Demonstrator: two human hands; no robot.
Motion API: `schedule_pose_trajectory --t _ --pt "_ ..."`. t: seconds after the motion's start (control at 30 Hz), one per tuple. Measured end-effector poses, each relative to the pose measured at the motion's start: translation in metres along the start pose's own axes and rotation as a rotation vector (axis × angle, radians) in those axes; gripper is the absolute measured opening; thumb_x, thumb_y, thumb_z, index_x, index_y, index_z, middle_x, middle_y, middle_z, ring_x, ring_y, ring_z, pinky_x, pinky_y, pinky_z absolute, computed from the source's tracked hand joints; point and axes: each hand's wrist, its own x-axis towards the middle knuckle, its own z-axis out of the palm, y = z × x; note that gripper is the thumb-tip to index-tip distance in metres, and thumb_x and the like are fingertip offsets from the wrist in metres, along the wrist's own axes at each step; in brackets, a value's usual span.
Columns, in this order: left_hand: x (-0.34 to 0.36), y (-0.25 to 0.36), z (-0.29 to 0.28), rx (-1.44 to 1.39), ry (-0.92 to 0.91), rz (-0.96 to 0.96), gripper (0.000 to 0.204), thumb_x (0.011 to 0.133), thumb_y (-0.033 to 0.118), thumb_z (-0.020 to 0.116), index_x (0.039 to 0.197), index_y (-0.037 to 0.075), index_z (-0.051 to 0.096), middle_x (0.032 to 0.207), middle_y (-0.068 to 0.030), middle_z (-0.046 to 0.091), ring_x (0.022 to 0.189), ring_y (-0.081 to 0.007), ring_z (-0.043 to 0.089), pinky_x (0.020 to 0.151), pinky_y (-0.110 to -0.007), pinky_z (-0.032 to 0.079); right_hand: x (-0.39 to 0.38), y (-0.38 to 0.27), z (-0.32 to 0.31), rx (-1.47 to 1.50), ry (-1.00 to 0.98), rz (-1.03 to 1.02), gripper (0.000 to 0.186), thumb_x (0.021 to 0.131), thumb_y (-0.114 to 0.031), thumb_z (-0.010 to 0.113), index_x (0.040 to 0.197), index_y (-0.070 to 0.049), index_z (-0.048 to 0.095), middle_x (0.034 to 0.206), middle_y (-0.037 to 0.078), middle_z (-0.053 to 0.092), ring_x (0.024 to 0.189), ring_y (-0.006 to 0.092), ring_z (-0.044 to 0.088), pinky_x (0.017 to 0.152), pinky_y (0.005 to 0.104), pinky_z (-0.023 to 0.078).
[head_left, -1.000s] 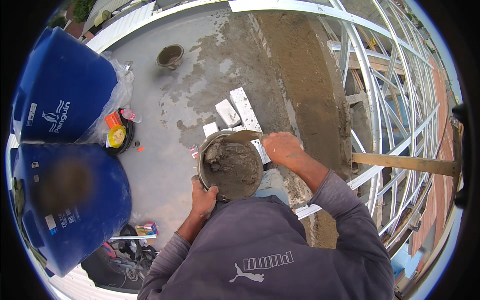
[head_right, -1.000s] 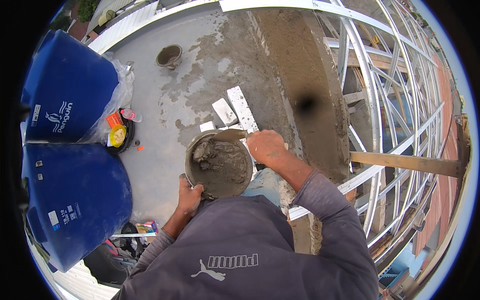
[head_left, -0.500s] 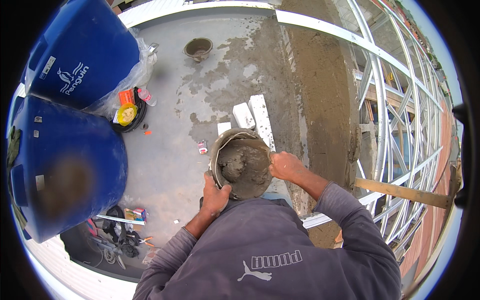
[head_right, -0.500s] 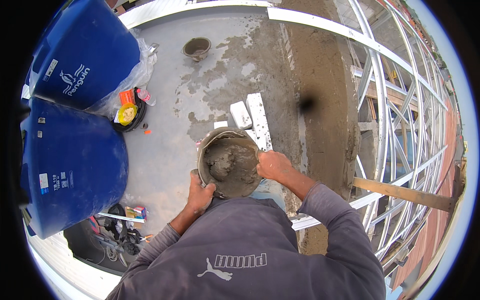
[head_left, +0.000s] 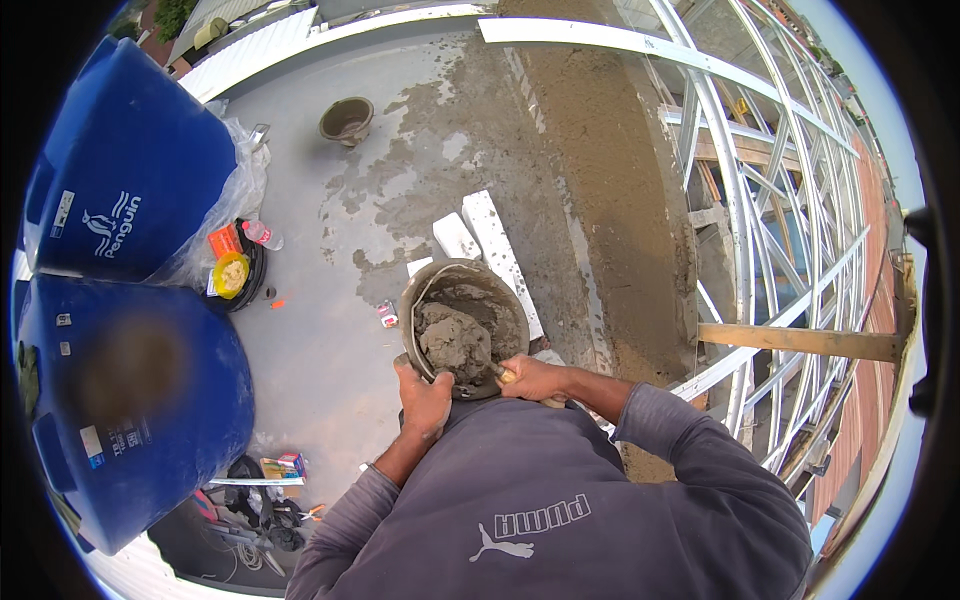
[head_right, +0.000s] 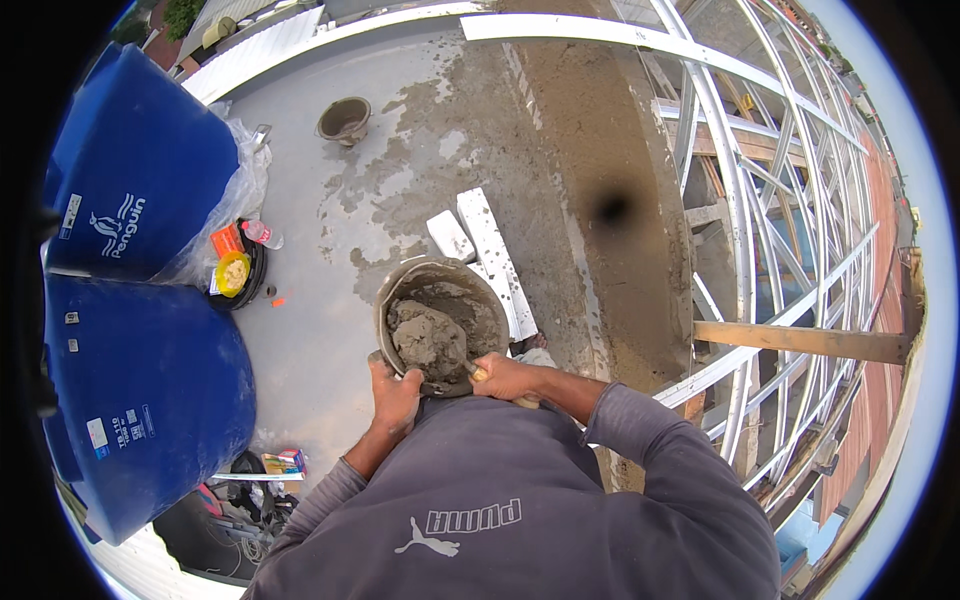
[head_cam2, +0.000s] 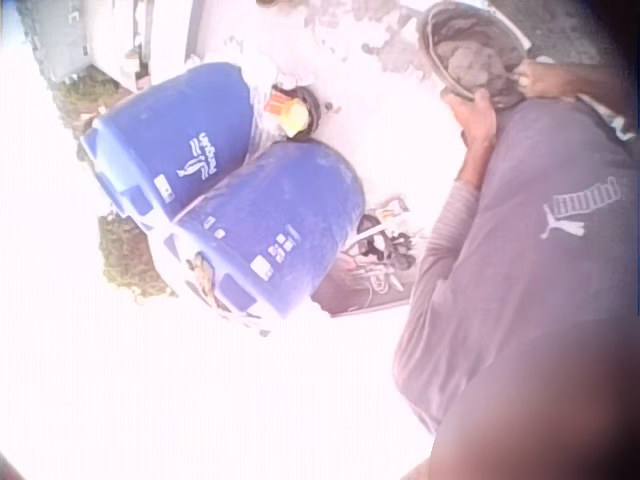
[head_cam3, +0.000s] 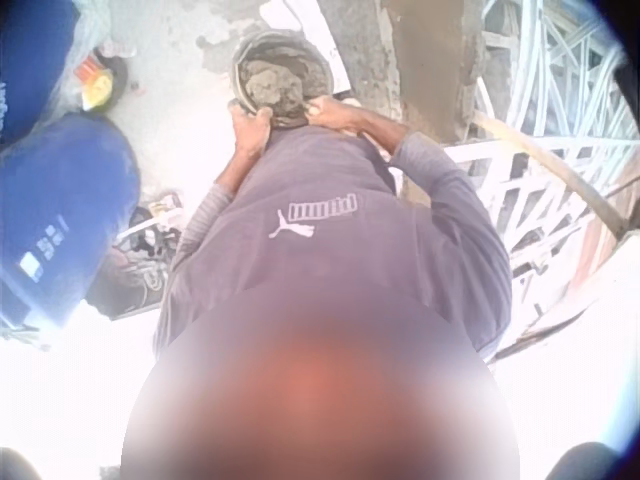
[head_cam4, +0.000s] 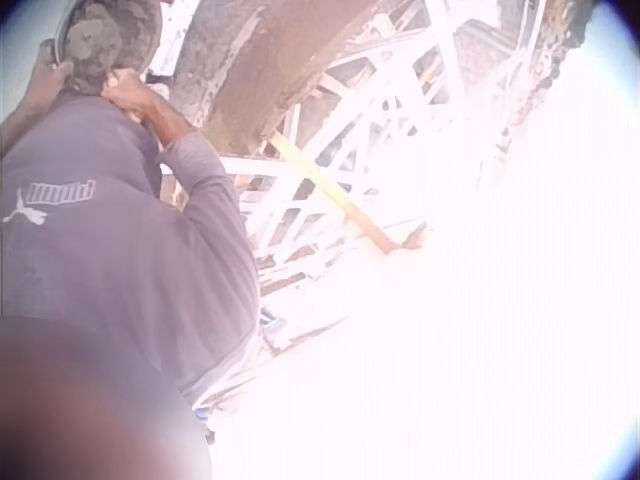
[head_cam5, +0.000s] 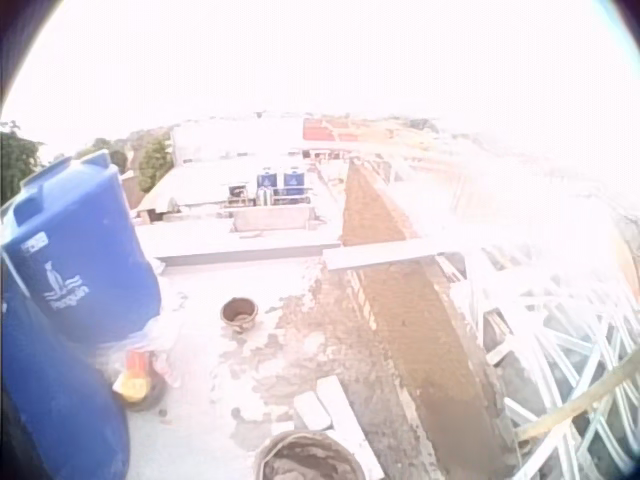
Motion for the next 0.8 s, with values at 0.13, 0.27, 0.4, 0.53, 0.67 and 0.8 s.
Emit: schedule_pose_trajectory --t 0.13,0.27,0.4,0.53,0.67,0.8 --pt "0.013 0.013 0.014 -0.095 -0.095 0.018 0.047 0.082 -0.007 0.057 0.126 0.000 0.042 0.123 -0.0158 0.057 0.110 -0.0223 0.059 0.095 -0.035 0.050 -0.025 0.010 -0.026 0.219 -0.046 -0.051 0.018 0.082 -0.011 0.069 0.095 -0.010 0.056 0.076 -0.006 0.052 0.060 0.0035 0.047 0.049 0.0214 0.038" --pt "0.020 0.013 0.035 -0.140 -0.089 -0.211 0.047 0.084 -0.007 0.054 0.128 0.001 0.040 0.125 -0.0165 0.057 0.110 -0.0236 0.060 0.093 -0.036 0.051 -0.076 0.020 -0.063 0.495 -0.053 0.012 0.020 0.085 -0.006 0.068 0.095 -0.011 0.051 0.068 -0.005 0.049 0.051 0.0035 0.045 0.043 0.0222 0.037" --pt "0.021 0.009 0.058 -0.145 -0.054 -0.289 0.047 0.086 -0.006 0.053 0.130 0.001 0.038 0.125 -0.0166 0.058 0.108 -0.0248 0.061 0.083 -0.036 0.056 -0.133 0.036 -0.123 0.703 0.107 -0.023 0.021 0.088 -0.005 0.068 0.094 -0.010 0.049 0.063 -0.004 0.048 0.045 0.0048 0.044 0.039 0.0239 0.037" --pt "0.010 0.013 0.070 -0.078 0.006 -0.381 0.046 0.087 -0.004 0.052 0.129 0.006 0.035 0.124 -0.0162 0.053 0.101 -0.0284 0.064 0.066 -0.039 0.061 -0.185 0.052 -0.212 0.777 0.446 -0.102 0.023 0.087 -0.004 0.069 0.095 -0.009 0.048 0.065 -0.002 0.048 0.044 0.0063 0.044 0.039 0.0246 0.037" --pt "-0.008 0.018 0.077 -0.113 0.152 -0.416 0.045 0.088 -0.001 0.052 0.128 0.008 0.036 0.120 -0.0144 0.052 0.096 -0.0270 0.063 0.060 -0.039 0.062 -0.213 0.068 -0.323 0.618 0.825 -0.156 0.025 0.086 -0.005 0.070 0.097 -0.008 0.048 0.066 -0.001 0.048 0.045 0.0061 0.045 0.037 0.0250 0.039" --pt "-0.026 0.016 0.080 -0.124 0.249 -0.388 0.045 0.088 0.000 0.052 0.129 0.009 0.037 0.118 -0.0140 0.053 0.096 -0.0262 0.063 0.058 -0.037 0.060 -0.192 0.093 -0.433 0.333 1.161 -0.128 0.022 0.084 -0.009 0.070 0.094 -0.003 0.052 0.067 0.004 0.055 0.043 0.0107 0.050 0.036 0.0279 0.043"
